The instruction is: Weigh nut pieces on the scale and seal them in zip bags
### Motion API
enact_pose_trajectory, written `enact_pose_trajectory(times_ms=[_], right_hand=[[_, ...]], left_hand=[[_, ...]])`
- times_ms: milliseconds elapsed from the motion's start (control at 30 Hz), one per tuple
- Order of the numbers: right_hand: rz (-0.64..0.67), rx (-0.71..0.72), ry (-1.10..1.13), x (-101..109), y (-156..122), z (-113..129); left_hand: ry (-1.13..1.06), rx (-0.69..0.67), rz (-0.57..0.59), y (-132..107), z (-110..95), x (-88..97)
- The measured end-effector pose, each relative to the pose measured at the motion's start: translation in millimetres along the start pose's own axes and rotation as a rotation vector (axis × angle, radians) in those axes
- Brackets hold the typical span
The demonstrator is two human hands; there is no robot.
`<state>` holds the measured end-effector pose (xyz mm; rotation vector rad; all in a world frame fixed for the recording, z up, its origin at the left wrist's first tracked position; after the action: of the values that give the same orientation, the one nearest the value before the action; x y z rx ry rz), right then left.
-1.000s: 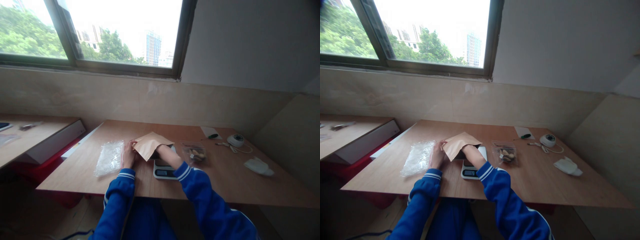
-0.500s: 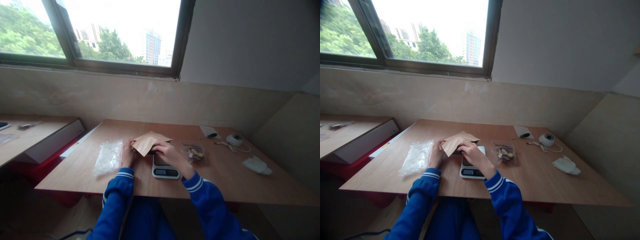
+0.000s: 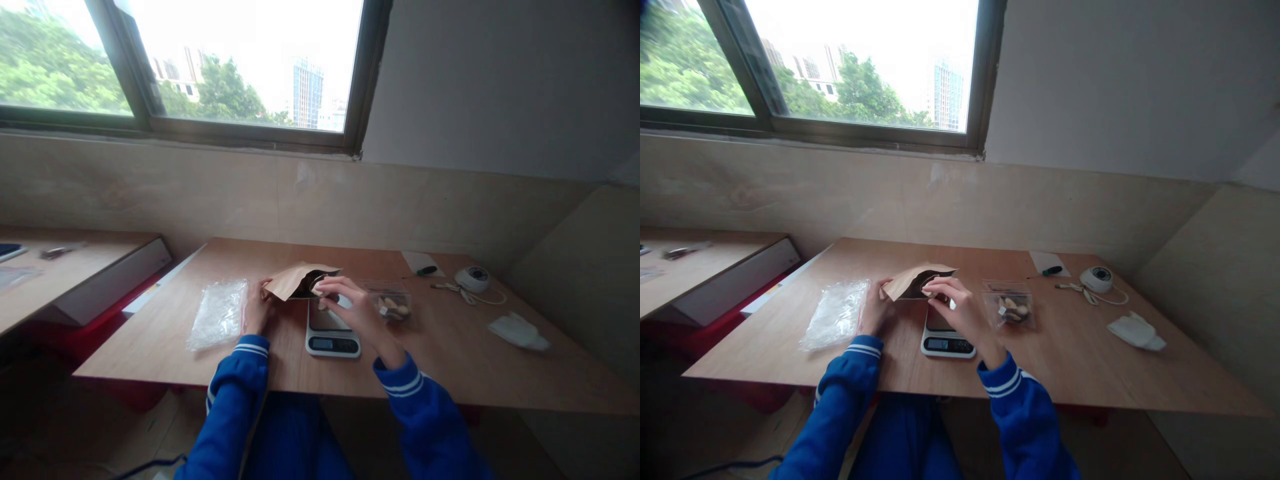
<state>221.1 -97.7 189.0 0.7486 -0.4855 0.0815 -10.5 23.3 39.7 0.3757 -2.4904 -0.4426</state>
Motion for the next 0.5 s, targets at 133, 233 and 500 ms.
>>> enact_pose_trajectory(times_ms=[133, 233, 500], right_hand=[[-0.112, -0.156, 0.111, 20, -11, -16], [-0.114, -0.294, 0.109, 25, -26, -44], [0.005, -0.378, -0.026, 2, -44, -93]], left_hand=[[-0.015, 0.045, 0.002, 0, 3, 0.3], [-0.036, 0.038, -0.052, 2, 7, 1.8], [-0.033, 0.031, -0.091, 5, 13, 3.0]])
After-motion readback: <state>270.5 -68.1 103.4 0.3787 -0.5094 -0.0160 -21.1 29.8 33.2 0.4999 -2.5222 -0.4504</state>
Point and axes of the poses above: each hand's wrist, its own y-axis towards the middle knuckle, its own x-axis out of the back of the hand, z = x × y, the point moved 4 cm from there along y, towards the middle knuckle, and after that the axes turned 3 degrees about y, right-handed, at the moved point
